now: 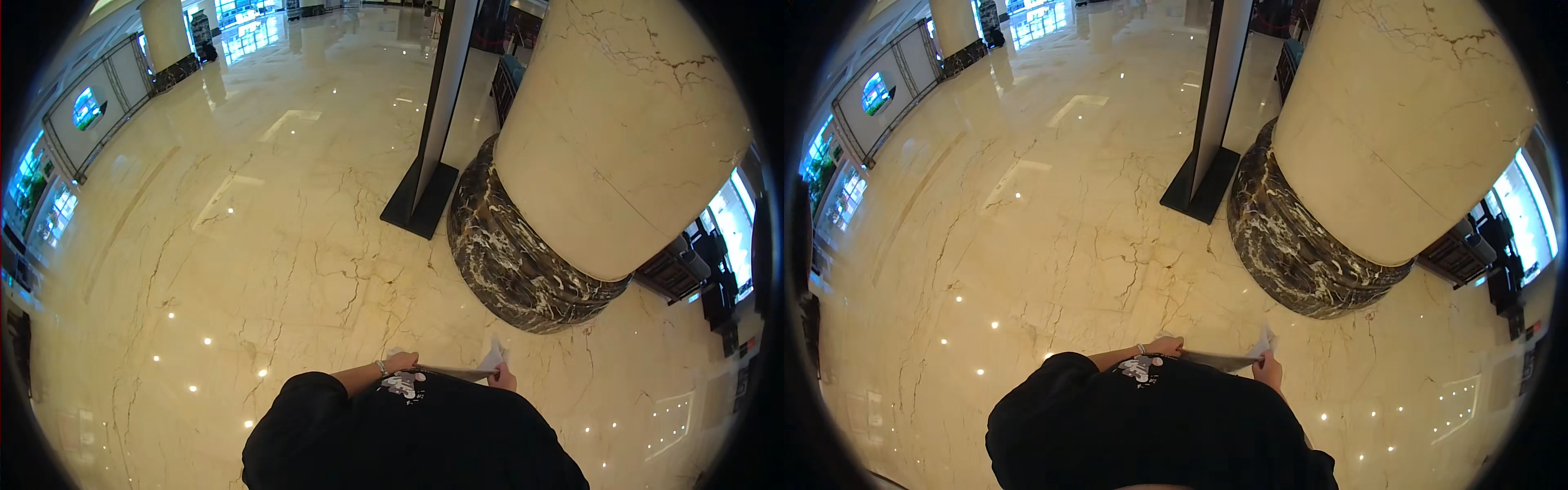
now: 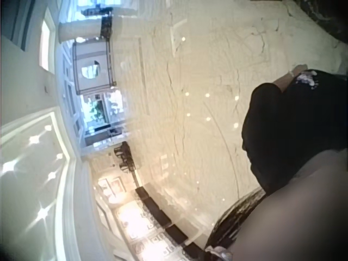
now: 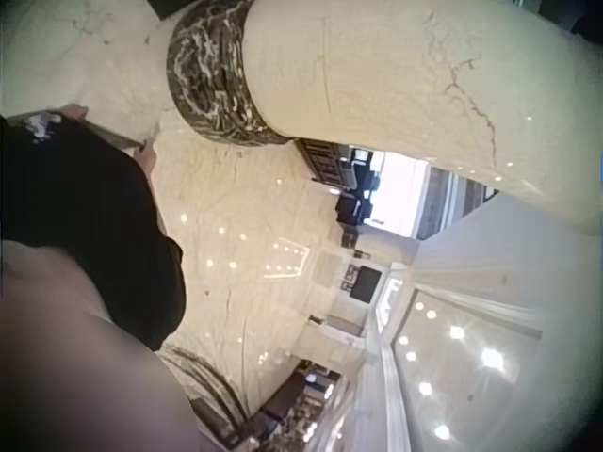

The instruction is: The recorder is cleaning a large marble pillar with a grey cloth in a lobby.

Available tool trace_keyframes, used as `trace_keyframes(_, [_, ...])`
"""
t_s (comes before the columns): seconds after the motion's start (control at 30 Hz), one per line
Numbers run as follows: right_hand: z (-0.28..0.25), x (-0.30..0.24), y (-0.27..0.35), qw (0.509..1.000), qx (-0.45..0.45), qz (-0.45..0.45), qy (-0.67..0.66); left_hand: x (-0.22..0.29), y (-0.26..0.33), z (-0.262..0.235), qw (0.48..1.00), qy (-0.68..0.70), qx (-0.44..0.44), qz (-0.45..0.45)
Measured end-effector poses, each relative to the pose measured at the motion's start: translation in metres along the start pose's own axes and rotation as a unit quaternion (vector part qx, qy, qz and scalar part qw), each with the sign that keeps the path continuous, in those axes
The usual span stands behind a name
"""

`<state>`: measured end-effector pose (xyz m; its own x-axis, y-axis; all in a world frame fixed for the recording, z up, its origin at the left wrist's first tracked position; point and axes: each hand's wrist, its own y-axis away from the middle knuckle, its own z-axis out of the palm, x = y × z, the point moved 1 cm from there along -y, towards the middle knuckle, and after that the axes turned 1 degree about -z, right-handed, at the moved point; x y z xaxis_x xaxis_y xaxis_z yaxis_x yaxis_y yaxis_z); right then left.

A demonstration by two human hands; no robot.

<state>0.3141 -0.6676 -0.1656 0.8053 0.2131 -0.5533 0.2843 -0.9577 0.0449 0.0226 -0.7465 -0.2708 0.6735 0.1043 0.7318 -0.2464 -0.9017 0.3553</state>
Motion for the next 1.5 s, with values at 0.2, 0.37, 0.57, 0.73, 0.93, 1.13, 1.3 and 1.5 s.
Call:
trace_keyframes(0.2, [-0.015,-0.012,-0.006,0.995,-0.096,0.006,0.029,-0.007,-0.004,0.002,0.995,0.01,0.056,0.082])
trace_keyframes(0.37, [-0.016,-0.017,-0.008,0.993,-0.108,-0.021,0.033,-0.002,-0.004,-0.002,0.998,0.048,0.035,0.033])
trace_keyframes(0.57, [-0.006,-0.001,-0.013,0.99,-0.126,-0.021,0.057,-0.014,-0.02,0.009,0.998,-0.027,-0.007,0.048])
trace_keyframes(0.73, [0.008,0.027,-0.025,0.987,-0.152,-0.029,0.035,-0.017,-0.018,0.018,0.995,-0.054,0.051,0.062])
trace_keyframes(0.93, [0.0,0.024,-0.026,0.971,-0.194,-0.025,0.138,-0.023,-0.014,0.016,0.995,-0.083,0.034,0.032])
trace_keyframes(1.13, [0.006,0.036,-0.021,0.972,-0.198,-0.017,0.128,-0.028,-0.015,0.019,0.994,-0.084,0.049,0.05])
trace_keyframes(1.3, [0.029,0.049,-0.026,0.952,-0.213,-0.051,0.216,-0.046,-0.014,0.036,0.994,-0.077,0.072,0.041])
trace_keyframes(1.5, [0.039,0.079,-0.028,0.95,-0.269,0.035,0.157,-0.044,-0.016,0.028,0.993,-0.074,0.061,0.064])
